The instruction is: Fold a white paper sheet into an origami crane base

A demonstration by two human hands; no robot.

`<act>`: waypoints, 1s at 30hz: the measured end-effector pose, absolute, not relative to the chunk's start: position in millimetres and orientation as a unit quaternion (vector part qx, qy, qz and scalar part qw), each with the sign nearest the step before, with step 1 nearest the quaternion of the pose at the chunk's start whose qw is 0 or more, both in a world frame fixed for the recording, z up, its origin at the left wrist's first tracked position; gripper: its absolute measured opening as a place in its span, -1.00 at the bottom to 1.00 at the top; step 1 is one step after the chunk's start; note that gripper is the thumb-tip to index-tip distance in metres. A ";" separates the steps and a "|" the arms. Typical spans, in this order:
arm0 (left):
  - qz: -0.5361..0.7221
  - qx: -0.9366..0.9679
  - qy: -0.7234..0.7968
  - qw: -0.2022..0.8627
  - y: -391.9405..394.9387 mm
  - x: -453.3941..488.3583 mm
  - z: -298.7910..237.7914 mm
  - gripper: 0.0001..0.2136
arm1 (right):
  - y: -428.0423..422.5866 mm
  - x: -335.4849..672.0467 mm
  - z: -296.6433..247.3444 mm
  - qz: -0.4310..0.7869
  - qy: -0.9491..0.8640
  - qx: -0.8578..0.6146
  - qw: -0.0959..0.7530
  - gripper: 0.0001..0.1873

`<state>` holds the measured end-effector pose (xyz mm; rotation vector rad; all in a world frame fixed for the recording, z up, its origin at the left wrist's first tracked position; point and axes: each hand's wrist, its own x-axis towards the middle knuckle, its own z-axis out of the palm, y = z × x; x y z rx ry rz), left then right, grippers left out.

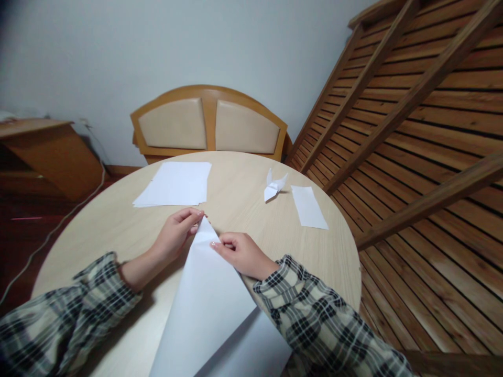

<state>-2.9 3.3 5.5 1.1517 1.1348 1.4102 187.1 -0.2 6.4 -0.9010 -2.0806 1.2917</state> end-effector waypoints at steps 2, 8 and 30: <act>0.578 0.471 0.469 0.473 3.3 -2.9 6.2 -0.76 | -0.4 187.3 6.8 0.481 -0.769 -0.329 0.262 -0.56; 0.576 0.494 0.500 0.417 3.8 -3.0 10.0 -0.75 | -1.9 186.0 9.1 0.494 -0.768 -0.320 0.254 -0.57; 0.614 0.437 0.442 0.486 7.3 -4.8 11.1 -0.78 | -3.2 186.2 8.2 0.478 -0.775 -0.313 0.270 -0.55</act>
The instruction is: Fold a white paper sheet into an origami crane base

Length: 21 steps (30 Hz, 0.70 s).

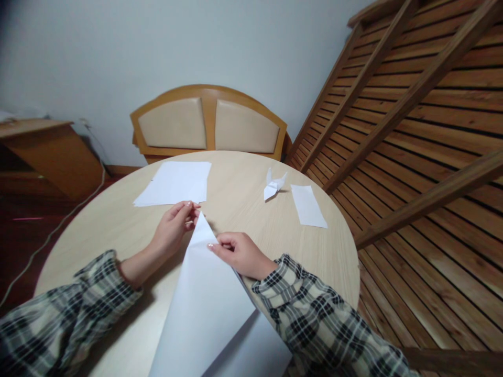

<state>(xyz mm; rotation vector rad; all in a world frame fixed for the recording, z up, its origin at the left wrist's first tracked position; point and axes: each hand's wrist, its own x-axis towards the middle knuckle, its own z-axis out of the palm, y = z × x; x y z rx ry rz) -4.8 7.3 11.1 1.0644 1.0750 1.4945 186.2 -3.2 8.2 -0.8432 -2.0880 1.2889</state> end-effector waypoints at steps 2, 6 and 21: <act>0.601 0.441 0.445 0.496 8.5 -5.3 8.3 -0.75 | -2.7 186.7 8.2 0.478 -0.770 -0.319 0.276 -0.56; 0.553 0.511 0.471 0.459 5.5 -3.8 10.9 -0.64 | -2.3 187.0 9.5 0.468 -0.774 -0.324 0.279 -0.56; 0.536 0.575 0.455 0.419 -3.0 -4.0 20.8 -0.74 | -2.8 186.8 10.4 0.459 -0.769 -0.330 0.298 -0.56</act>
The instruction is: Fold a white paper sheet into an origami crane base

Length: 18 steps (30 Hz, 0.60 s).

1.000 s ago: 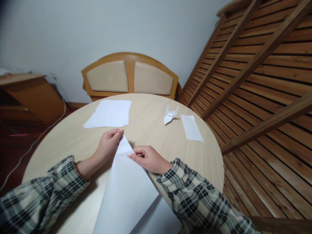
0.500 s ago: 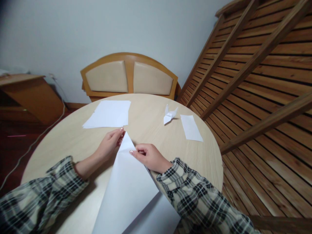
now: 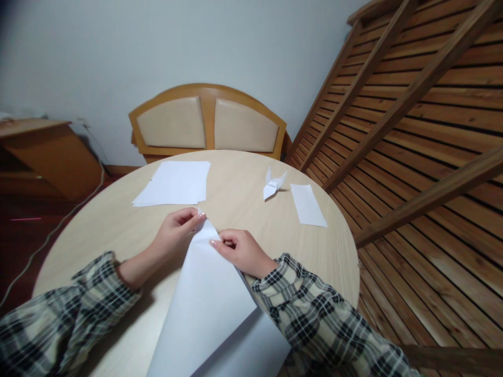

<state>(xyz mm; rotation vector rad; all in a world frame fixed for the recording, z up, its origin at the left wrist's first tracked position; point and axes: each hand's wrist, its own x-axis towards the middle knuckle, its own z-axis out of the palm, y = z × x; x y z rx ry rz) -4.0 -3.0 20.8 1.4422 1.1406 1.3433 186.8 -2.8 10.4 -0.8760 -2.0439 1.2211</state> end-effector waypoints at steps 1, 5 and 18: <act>0.538 0.574 0.454 0.418 -3.7 -3.8 22.5 -0.75 | -3.0 186.9 10.8 0.453 -0.770 -0.331 0.302 -0.56; 0.540 0.575 0.454 0.414 -6.6 -2.9 28.4 -0.78 | -4.3 186.9 13.0 0.434 -0.777 -0.332 0.313 -0.57; 0.560 0.574 0.473 0.364 -11.5 0.7 30.6 -0.76 | -6.8 184.9 15.4 0.484 -0.757 -0.322 0.299 -0.57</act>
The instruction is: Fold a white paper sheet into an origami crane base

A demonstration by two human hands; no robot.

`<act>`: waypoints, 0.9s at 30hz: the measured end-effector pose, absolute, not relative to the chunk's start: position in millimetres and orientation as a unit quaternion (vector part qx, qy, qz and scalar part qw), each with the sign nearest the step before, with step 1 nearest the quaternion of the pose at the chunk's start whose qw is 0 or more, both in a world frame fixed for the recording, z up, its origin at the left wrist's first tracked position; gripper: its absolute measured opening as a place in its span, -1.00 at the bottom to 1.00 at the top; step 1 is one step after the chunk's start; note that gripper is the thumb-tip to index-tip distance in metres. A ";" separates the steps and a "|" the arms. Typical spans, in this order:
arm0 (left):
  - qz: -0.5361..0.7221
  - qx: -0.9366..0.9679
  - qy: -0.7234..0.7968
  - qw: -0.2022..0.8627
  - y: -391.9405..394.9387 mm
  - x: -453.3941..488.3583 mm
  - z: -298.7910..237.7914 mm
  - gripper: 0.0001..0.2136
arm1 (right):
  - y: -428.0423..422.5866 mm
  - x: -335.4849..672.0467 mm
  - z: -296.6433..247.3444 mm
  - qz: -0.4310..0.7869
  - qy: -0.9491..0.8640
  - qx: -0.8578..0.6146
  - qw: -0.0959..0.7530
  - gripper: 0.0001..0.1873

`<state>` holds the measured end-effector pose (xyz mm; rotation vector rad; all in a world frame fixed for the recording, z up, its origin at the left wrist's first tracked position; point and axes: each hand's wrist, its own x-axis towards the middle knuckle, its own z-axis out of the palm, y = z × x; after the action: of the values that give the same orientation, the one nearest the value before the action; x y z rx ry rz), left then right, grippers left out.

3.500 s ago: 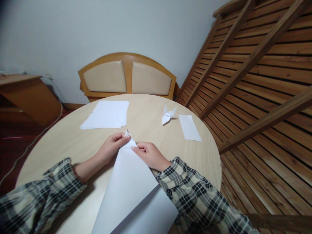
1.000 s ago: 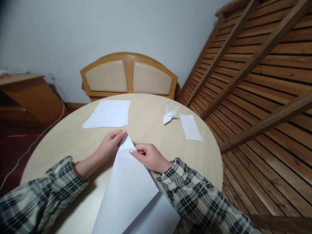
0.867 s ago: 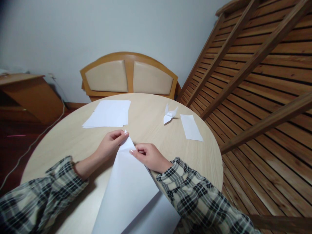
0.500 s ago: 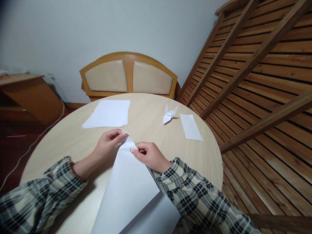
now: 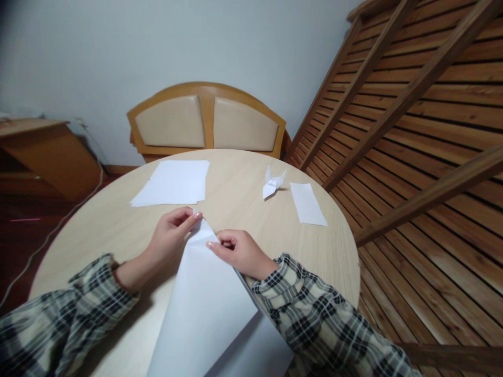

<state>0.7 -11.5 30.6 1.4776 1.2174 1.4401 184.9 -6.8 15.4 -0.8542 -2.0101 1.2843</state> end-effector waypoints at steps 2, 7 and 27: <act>0.570 0.569 0.472 0.358 -11.3 -0.3 30.8 -0.77 | -6.7 184.4 15.3 0.500 -0.748 -0.325 0.292 -0.58; 0.602 0.541 0.477 0.343 -5.4 -8.4 31.6 -0.75 | -5.8 185.3 15.0 0.507 -0.751 -0.339 0.255 -0.58; 0.459 0.505 0.468 0.561 -6.8 -12.5 33.0 -0.71 | -0.6 190.5 24.0 0.431 -0.739 -0.400 0.329 -0.58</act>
<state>-12.5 -6.8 33.0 1.1908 1.1037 1.0808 190.5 -0.6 24.0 -1.0478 -1.9345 1.1269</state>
